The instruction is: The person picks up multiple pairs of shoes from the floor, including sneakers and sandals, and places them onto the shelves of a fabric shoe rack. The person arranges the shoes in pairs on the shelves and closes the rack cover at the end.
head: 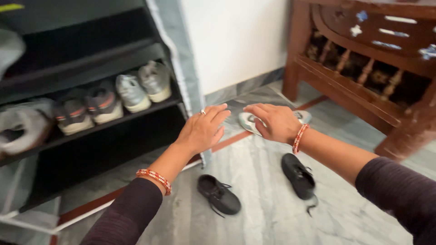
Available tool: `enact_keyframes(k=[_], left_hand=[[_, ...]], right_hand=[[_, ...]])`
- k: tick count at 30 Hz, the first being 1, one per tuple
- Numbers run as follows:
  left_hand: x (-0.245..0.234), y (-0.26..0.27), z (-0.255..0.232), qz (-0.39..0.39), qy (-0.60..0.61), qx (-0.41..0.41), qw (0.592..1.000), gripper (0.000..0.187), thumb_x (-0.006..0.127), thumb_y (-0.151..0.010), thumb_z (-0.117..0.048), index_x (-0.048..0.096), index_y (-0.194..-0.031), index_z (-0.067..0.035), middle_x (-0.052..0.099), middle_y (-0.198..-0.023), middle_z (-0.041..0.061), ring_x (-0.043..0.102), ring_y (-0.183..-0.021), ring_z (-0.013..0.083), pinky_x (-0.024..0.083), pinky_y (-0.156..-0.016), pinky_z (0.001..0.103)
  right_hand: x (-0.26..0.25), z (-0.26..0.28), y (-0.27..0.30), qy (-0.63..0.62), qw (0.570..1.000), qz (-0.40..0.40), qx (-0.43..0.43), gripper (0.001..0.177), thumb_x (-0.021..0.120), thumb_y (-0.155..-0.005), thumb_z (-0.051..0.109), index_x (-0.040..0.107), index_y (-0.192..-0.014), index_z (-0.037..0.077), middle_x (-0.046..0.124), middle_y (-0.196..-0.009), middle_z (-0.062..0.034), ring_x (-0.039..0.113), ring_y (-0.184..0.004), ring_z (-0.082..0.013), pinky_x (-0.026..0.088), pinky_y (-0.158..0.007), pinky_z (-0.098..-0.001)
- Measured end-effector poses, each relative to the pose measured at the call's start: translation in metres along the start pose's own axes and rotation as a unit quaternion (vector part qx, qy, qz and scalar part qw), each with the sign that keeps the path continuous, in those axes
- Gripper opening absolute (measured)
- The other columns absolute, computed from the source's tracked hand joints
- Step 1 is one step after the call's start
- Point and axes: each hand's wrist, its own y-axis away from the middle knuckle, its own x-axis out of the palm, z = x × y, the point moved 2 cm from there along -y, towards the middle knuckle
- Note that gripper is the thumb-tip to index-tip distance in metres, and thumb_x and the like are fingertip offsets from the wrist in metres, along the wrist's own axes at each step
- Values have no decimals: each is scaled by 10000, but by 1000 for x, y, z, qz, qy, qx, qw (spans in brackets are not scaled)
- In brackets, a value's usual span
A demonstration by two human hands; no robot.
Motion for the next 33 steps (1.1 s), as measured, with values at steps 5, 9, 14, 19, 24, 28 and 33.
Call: enact_keyframes(k=[5,9,14,19,24,28,33], left_hand=[[78,-16,-30,58,20,34,998,420,726,-862,-139,617,-1261,-67,624,-1337,102,632,-1175,299,559,-902,421],[136,-22,-45,99,10,73,992,518,700,-784,-127,603,-1284,-37,599,-1362,134,618,-1182,303,544,-892,423],[190,-13,-53,159,-10,59,985,534,673,-810,-118,580,-1331,-44,569,-1411,150,597,-1194,317,506,-968,446],[218,-1,-58,257,12,31,966,612,665,-782,-103,522,-1372,-23,492,-1467,193,548,-1255,364,469,-979,467],[232,10,-62,296,16,21,955,625,649,-786,-64,490,-1390,-32,454,-1498,204,520,-1295,370,460,-1005,484],[243,24,-64,314,-6,36,949,652,647,-771,-37,482,-1402,-45,435,-1517,199,507,-1316,364,449,-1024,487],[252,43,-61,343,10,41,938,641,657,-787,-68,476,-1401,-41,416,-1534,202,490,-1327,365,435,-1032,490]], right_hand=[[-3,-54,68,41,989,113,85,423,601,-848,131,609,-1272,132,700,-1207,-67,705,-941,-301,566,-709,-424],[-4,-89,115,39,978,154,135,454,595,-849,140,591,-1303,152,689,-1229,-55,703,-909,-308,563,-714,-442],[5,-124,170,71,937,267,214,533,620,-858,193,517,-1382,187,635,-1306,-53,701,-904,-322,563,-750,-464],[22,-143,215,71,890,369,259,629,659,-863,281,437,-1446,201,596,-1350,-70,689,-1007,-320,560,-828,-462],[35,-143,238,82,843,444,293,585,598,-950,441,436,-1464,214,624,-1326,-81,674,-1079,-326,552,-893,-470],[48,-131,250,70,812,488,313,583,544,-973,528,482,-1451,200,712,-1181,-110,685,-1082,-322,539,-912,-466],[79,-124,267,27,749,528,399,556,553,-959,594,601,-1332,183,737,-1086,-96,674,-1111,-286,530,-929,-436]])
